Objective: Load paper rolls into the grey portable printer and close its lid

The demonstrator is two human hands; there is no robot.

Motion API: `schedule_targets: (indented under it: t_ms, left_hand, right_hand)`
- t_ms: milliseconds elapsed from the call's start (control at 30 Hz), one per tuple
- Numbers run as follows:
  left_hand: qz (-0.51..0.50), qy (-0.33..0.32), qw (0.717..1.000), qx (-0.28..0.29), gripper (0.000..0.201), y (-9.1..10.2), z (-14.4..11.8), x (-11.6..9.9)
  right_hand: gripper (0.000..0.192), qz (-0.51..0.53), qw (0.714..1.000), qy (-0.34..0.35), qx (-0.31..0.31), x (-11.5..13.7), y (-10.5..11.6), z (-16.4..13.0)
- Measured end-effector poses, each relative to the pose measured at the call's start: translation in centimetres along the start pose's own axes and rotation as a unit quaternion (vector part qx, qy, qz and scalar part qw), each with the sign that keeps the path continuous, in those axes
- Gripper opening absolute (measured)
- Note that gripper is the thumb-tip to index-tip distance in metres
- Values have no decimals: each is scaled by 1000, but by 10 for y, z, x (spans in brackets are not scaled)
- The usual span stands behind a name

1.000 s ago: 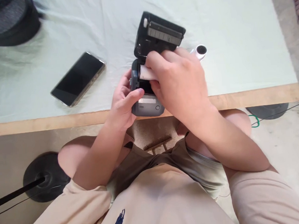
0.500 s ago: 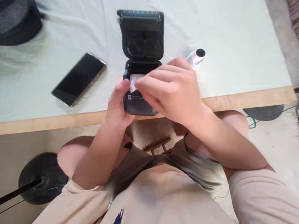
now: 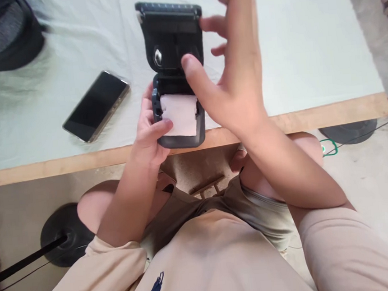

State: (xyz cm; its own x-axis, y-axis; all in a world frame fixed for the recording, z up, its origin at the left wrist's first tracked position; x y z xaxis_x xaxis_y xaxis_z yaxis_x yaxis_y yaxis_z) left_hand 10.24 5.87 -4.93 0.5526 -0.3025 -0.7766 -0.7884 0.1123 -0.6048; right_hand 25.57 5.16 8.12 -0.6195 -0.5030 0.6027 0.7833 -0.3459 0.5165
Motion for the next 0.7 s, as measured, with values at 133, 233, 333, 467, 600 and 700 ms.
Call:
schedule_targets:
  t_ms: [133,233,333,467,600,700]
  left_hand:
    - [31,-24,999,4,103,6,3,-3]
    - [69,-9,998,2,113,10,2,1]
    - [89,-1,996,4,121,11,-2,2]
    - [102,-12,995,1,125,12,-5,3]
    - [86,-31,996,21,126,7,-4,5]
    - [74,-33,995,50,136,2,-3,4]
  right_hand:
    - [46,47,999,-6,-15,7,8,5]
    - [46,92,996,-20,-6,10,6,10]
    - [49,124,989,-79,10,1,0,11]
    - [46,129,983,-129,18,-10,-3,1]
    - [53,183,955,-201,117,-30,-33,-22]
    - [61,250,920,-239,184,-45,-56,-41]
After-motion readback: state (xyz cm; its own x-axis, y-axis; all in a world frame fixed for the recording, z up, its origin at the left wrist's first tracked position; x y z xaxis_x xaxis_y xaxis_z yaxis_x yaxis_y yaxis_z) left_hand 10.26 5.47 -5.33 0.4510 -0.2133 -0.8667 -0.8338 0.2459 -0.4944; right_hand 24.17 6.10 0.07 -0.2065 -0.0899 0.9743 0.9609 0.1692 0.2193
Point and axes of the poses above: each hand's wrist, its own z-axis towards the middle knuckle, its own y-axis out of the back of the hand, x = y × z, the point moved 10 cm from there along z, towards the middle knuckle
